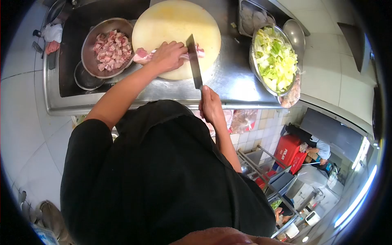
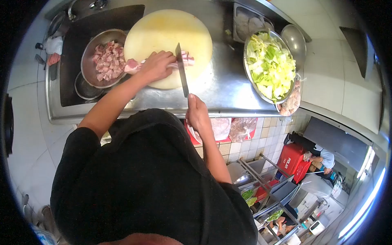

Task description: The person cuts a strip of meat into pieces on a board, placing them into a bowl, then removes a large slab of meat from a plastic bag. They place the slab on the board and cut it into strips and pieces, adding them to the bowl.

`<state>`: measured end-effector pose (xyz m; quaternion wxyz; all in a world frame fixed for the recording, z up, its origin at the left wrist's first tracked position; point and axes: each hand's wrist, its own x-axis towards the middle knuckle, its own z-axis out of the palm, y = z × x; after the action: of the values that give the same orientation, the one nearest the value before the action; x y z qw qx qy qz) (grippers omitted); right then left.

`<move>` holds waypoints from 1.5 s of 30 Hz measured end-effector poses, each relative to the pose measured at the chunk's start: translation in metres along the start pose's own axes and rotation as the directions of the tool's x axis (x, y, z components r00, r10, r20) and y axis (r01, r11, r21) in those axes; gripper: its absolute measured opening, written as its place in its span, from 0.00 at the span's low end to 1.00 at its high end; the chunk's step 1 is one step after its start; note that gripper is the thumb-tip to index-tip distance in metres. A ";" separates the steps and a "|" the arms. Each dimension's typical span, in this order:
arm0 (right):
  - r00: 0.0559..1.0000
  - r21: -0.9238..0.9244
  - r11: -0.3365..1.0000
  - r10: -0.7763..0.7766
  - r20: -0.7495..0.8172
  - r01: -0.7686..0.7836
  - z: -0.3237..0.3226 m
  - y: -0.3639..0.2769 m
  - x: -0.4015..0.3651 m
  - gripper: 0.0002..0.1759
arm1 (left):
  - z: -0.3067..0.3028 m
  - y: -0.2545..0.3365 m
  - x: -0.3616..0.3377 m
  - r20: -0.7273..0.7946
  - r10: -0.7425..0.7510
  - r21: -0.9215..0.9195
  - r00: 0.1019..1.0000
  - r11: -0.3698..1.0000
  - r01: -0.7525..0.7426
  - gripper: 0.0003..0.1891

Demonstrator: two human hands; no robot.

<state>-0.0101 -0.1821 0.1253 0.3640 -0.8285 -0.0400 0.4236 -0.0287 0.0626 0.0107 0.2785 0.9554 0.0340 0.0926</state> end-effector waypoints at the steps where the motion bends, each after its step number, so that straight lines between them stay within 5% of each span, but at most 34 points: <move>1: 0.999 0.010 0.999 0.031 0.009 -0.031 -0.004 0.000 -0.007 0.31 | 0.001 0.000 0.000 -0.007 -0.003 -0.004 1.000 1.000 0.003 0.17; 9: 0.995 -0.104 0.991 0.090 0.049 -0.084 0.001 -0.011 0.008 0.32 | 0.003 0.000 -0.002 0.026 -0.013 0.026 1.000 1.000 0.012 0.15; 11: 0.959 -0.334 0.904 -0.284 -0.004 0.266 0.017 0.012 0.070 0.31 | 0.006 -0.003 -0.003 0.012 -0.004 0.022 1.000 1.000 0.004 0.15; 15: 0.912 -0.259 0.888 -0.406 -0.055 0.380 0.045 -0.042 0.176 0.32 | 0.013 -0.001 -0.006 -0.040 0.011 -0.073 0.999 0.997 -0.014 0.17; 19: 0.982 0.075 0.982 -0.179 0.062 0.175 0.026 -0.099 0.165 0.33 | 0.000 -0.014 -0.013 0.025 0.060 -0.002 0.998 0.998 -0.060 0.18; 22: 0.990 0.109 0.984 -0.139 0.001 0.138 0.000 -0.106 0.125 0.34 | 0.002 -0.027 -0.003 -0.183 -0.107 0.000 0.977 0.994 0.108 0.17; 25: 0.982 0.158 0.972 -0.156 -0.103 0.171 -0.022 -0.081 0.102 0.35 | -0.006 -0.031 0.022 -0.214 -0.303 0.140 0.929 0.931 0.336 0.17; 26: 0.982 0.172 0.970 -0.154 -0.107 0.171 -0.031 -0.068 0.097 0.34 | -0.009 -0.022 0.028 -0.272 -0.250 0.161 0.929 0.940 0.300 0.14; 29: 0.976 0.278 0.943 -0.137 -0.171 0.181 -0.039 -0.026 0.081 0.34 | -0.006 0.015 0.040 -0.092 -0.114 0.024 0.989 0.993 0.116 0.16; 31: 0.973 0.307 0.944 -0.047 -0.225 0.117 -0.036 -0.002 0.069 0.39 | 0.021 0.038 0.041 -0.056 -0.158 0.067 0.986 0.984 0.162 0.25; 33: 0.973 0.337 0.938 0.002 -0.229 0.077 -0.035 0.033 0.071 0.36 | 0.068 0.027 0.037 -0.374 0.028 0.204 0.927 0.978 0.053 0.22; 35: 0.974 0.385 0.920 0.014 -0.227 0.076 -0.029 0.052 0.068 0.33 | 0.075 0.019 0.036 -0.219 0.014 -0.008 0.976 1.000 -0.016 0.18; 39: 0.980 0.336 0.941 0.018 -0.200 0.051 -0.017 0.075 0.062 0.34 | 0.071 0.013 0.016 -0.283 0.147 -0.109 0.948 0.977 -0.184 0.13; 45: 0.977 0.305 0.952 0.062 -0.202 0.003 -0.019 0.071 0.062 0.35 | -0.021 0.016 -0.052 -0.517 -0.116 -0.335 0.848 0.939 -0.076 0.15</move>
<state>0.0262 -0.2217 0.0459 0.4826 -0.8032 0.0765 0.3407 -0.0841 0.0542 0.0283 0.4213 0.8287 0.1029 0.3538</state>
